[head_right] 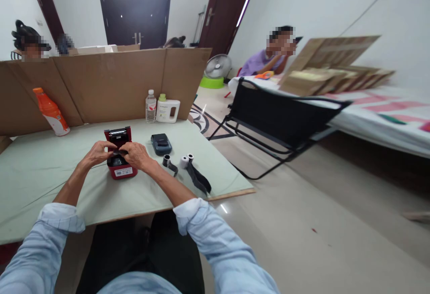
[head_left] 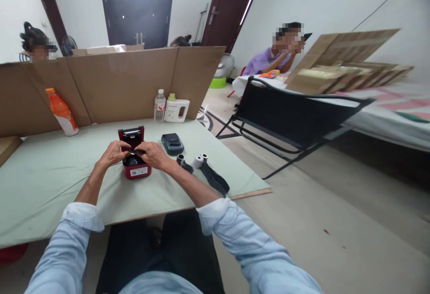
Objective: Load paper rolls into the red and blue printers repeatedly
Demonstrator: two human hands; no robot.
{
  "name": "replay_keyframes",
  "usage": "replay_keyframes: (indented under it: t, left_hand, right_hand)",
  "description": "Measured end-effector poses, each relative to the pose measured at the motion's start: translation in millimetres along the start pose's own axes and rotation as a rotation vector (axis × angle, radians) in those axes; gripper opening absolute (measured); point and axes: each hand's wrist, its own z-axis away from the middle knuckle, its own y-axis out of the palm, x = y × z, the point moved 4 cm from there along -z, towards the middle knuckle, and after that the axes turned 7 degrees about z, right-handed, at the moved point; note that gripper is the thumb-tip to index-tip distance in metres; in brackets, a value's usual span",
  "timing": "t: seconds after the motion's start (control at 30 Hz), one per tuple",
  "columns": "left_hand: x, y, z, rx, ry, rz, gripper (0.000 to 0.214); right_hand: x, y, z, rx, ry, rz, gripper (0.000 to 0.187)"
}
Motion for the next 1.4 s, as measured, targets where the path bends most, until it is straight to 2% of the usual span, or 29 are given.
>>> replay_keyframes:
  t: [0.13,0.2,0.27,0.37,0.5,0.7,0.87,0.97,1.13,1.3,1.4]
  left_hand:
    - [11,-14.8,10,-0.242,-0.031,-0.006,0.029]
    - [18,-23.4,7,-0.379,-0.07,-0.002,0.039]
    - [24,-27.7,-2,-0.424,-0.082,0.065,0.059]
    - [33,-24.9,-20,-0.348,-0.055,0.238,0.083]
    - [37,-17.9,-27,-0.28,0.023,0.349,0.085]
    - [21,-13.9,12,-0.23,0.174,0.224,0.073]
    - [12,-3.0,45,-0.133,0.261,0.102,0.084]
    - [14,8.3,56,-0.157,0.267,0.019,0.079]
    - [21,26.4,67,-0.268,0.212,-0.054,0.064]
    - [25,34.3,72,-0.288,0.15,-0.074,0.068]
    - [23,36.4,74,-0.306,0.13,-0.107,0.069]
  right_hand:
    - [-3,4,4,-0.079,-0.013,0.011,0.022]
    - [-3,5,7,-0.093,-0.029,0.022,0.022]
    - [-2,5,10,-0.103,-0.058,0.042,0.022]
    - [-1,6,21,-0.123,-0.112,0.097,0.024]
    - [2,15,41,-0.162,-0.206,0.152,0.033]
    - [7,33,65,-0.333,-0.234,0.224,0.04]
    - [8,43,72,-0.408,-0.213,0.226,0.039]
    - [8,45,72,-0.395,-0.205,0.212,0.038]
    - [6,42,71,-0.33,-0.18,0.167,0.041]
    - [-18,35,63,-0.302,-0.053,0.089,0.078]
    - [-33,40,59,-0.201,-0.017,0.065,0.081]
